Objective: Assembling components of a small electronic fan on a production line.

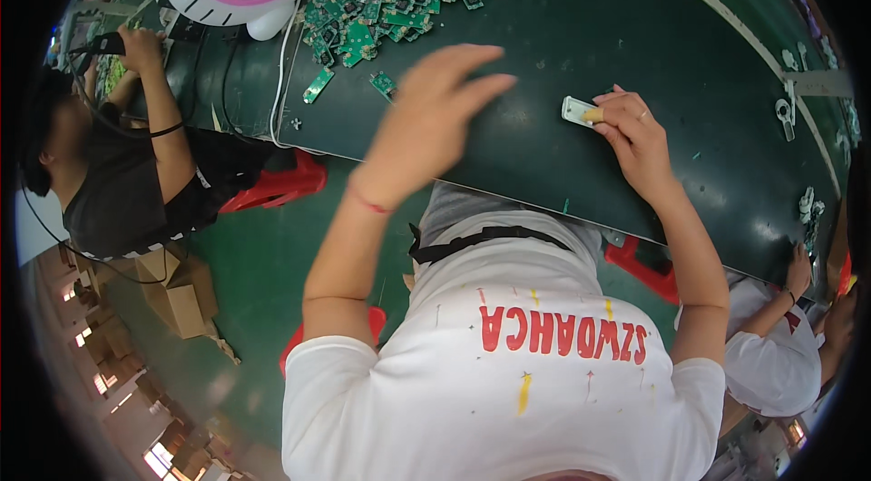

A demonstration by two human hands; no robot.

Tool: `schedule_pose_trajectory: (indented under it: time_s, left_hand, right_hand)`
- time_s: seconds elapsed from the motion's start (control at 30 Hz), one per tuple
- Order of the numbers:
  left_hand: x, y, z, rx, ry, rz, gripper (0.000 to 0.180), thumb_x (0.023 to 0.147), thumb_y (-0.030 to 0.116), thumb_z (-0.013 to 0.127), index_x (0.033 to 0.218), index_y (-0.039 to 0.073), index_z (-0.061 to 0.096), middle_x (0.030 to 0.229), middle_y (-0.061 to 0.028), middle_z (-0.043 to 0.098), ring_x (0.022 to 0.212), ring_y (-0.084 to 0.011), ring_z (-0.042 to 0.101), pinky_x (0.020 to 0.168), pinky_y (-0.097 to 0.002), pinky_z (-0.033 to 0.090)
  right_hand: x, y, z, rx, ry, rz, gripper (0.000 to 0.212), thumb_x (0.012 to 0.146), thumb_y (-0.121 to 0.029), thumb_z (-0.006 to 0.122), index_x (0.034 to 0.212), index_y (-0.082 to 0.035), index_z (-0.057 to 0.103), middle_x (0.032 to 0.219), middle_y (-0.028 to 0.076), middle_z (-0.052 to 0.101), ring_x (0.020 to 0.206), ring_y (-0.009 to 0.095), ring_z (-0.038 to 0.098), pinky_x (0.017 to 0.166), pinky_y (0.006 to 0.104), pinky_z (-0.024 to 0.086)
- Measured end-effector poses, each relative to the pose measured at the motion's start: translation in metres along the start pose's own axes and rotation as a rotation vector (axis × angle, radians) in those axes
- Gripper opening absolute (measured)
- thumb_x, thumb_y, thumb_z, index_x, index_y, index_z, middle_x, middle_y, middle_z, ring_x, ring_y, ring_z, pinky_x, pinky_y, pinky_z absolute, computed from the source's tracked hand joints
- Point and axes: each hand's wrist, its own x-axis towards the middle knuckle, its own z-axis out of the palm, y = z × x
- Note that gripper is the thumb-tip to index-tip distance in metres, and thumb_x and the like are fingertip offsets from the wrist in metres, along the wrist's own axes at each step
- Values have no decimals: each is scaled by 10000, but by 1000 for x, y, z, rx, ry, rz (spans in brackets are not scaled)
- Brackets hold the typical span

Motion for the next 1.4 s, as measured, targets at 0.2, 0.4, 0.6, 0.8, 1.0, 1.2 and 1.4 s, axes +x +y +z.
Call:
schedule_pose_trajectory:
  time_s: [0.2, 0.4, 0.6, 0.8, 1.0, 1.2, 1.4]
  left_hand:
    - [-42, -54, -38, 163, -216, -113, 489, 668, -104, 538, 1110, 92, 616, 1046, -87, 553, 1028, -283, 516, 912, -394, 399]
    - [-22, -40, -12, -104, -15, -260, 374, 752, -108, 517, 1059, 73, 629, 961, -87, 543, 863, -241, 575, 748, -317, 465]
    - [19, 43, 30, -923, 44, -378, 352, 851, -44, 472, 1170, 59, 579, 903, -78, 624, 797, -126, 607, 705, -252, 488]
    - [35, 63, 41, -803, 83, -212, 380, 824, -58, 474, 1179, 45, 560, 988, -111, 636, 862, -235, 619, 743, -286, 486]
    - [38, 67, 42, -618, 159, -48, 417, 779, -79, 470, 1165, 46, 566, 1034, -125, 623, 876, -286, 589, 766, -340, 474]
    - [40, 65, 46, -536, 193, 46, 495, 719, -97, 471, 1183, 50, 563, 1085, -122, 618, 887, -293, 588, 813, -358, 453]
    - [41, 61, 51, -526, 251, 131, 509, 689, -90, 509, 1170, 62, 577, 1145, -106, 617, 942, -270, 601, 816, -347, 442]
  right_hand:
    - [10, -4, 3, 118, -16, 168, 115, 859, -89, 592, 937, -10, 624, 794, 63, 654, 861, 212, 618, 1046, 424, 346]
    - [5, -23, -1, 362, -8, 346, 120, 908, -85, 502, 974, -2, 558, 661, 10, 547, 673, 76, 541, 642, 227, 422]
    - [9, -65, -10, 683, 49, 488, 110, 917, -66, 459, 937, 8, 538, 596, 4, 497, 573, 67, 488, 601, 227, 426]
    - [9, -84, -15, 887, 127, 495, 115, 915, -101, 506, 884, -1, 553, 579, 8, 508, 580, 84, 515, 563, 229, 425]
    - [12, -90, -16, 928, 111, 514, 173, 937, -130, 461, 856, 3, 536, 620, 26, 526, 576, 95, 509, 574, 231, 425]
    - [17, -92, -19, 1099, 49, 579, 227, 928, -186, 452, 828, 5, 525, 565, 43, 497, 535, 128, 506, 553, 257, 429]
    - [18, -93, -21, 1226, 35, 653, 260, 892, -229, 487, 778, 2, 520, 512, 47, 461, 489, 166, 513, 488, 268, 405]
